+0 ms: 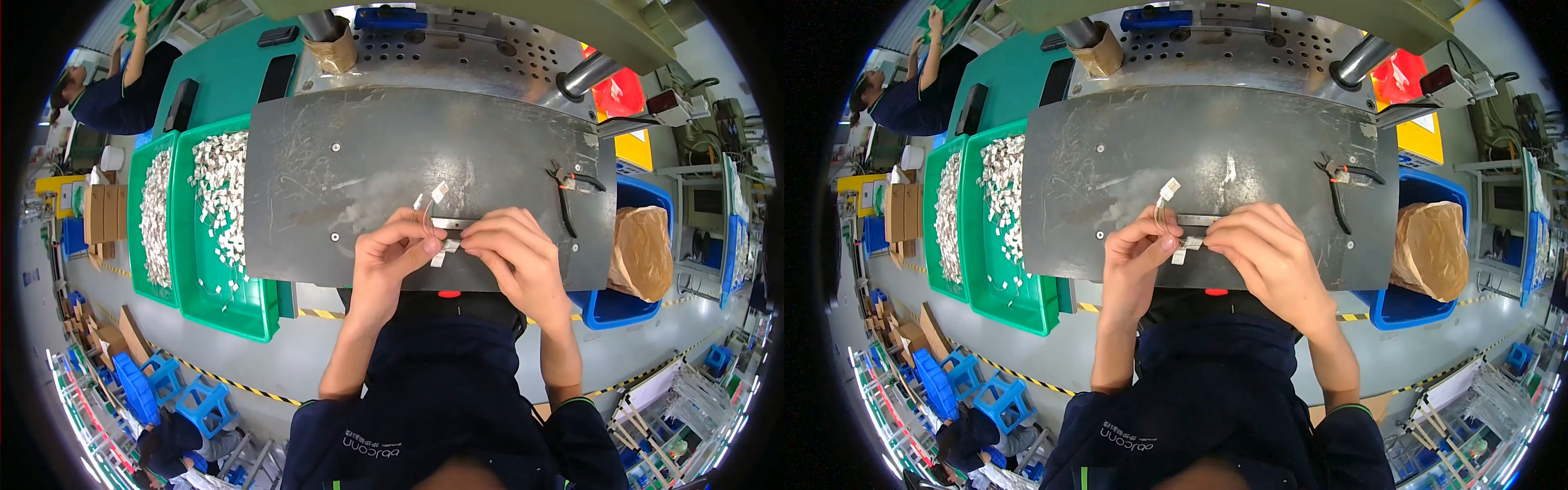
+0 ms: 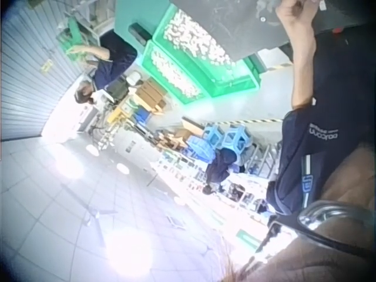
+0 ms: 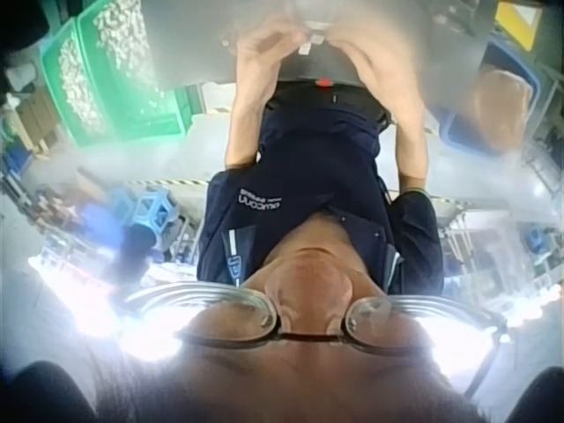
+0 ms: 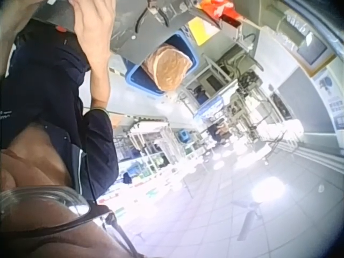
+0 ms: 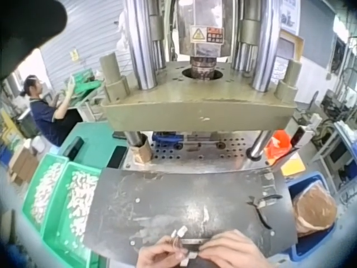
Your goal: The person assembles electronic components onto a metal frame by hand, then secures them using a press machine.
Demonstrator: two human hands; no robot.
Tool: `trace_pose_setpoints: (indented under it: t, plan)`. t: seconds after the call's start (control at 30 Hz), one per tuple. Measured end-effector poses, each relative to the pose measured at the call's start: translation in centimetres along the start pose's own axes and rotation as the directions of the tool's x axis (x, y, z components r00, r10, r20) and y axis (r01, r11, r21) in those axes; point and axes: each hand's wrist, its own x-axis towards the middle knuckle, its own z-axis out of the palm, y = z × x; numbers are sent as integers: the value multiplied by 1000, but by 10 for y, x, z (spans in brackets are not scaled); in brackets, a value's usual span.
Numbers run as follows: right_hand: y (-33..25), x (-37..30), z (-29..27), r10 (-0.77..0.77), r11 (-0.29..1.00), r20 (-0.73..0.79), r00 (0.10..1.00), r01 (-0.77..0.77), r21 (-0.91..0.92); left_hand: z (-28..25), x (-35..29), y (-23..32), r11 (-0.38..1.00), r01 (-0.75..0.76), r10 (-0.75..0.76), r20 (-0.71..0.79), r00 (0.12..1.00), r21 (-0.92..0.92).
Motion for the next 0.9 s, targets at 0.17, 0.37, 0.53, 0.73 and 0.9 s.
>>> trace_pose_setpoints:
  t: [0.17,0.37,0.53,0.73,0.9]
  plan:
    - [-3,-16,16,9,999,-96,995,-13,-33,2,0,-7,999,-1,0,-29,1000,-40]
    - [-4,-20,23,11,1000,-104,995,-13,-21,5,1,-7,995,-3,-4,-68,998,-97]
    - [11,-21,8,166,979,-165,972,-182,-87,-8,0,11,950,-91,141,-152,978,300]
    - [26,-26,-11,266,943,-230,936,-302,-139,-49,0,56,479,-160,548,-150,823,863]
    - [39,-27,-14,273,916,-227,935,-325,-235,-146,-43,118,211,96,808,-229,543,973]
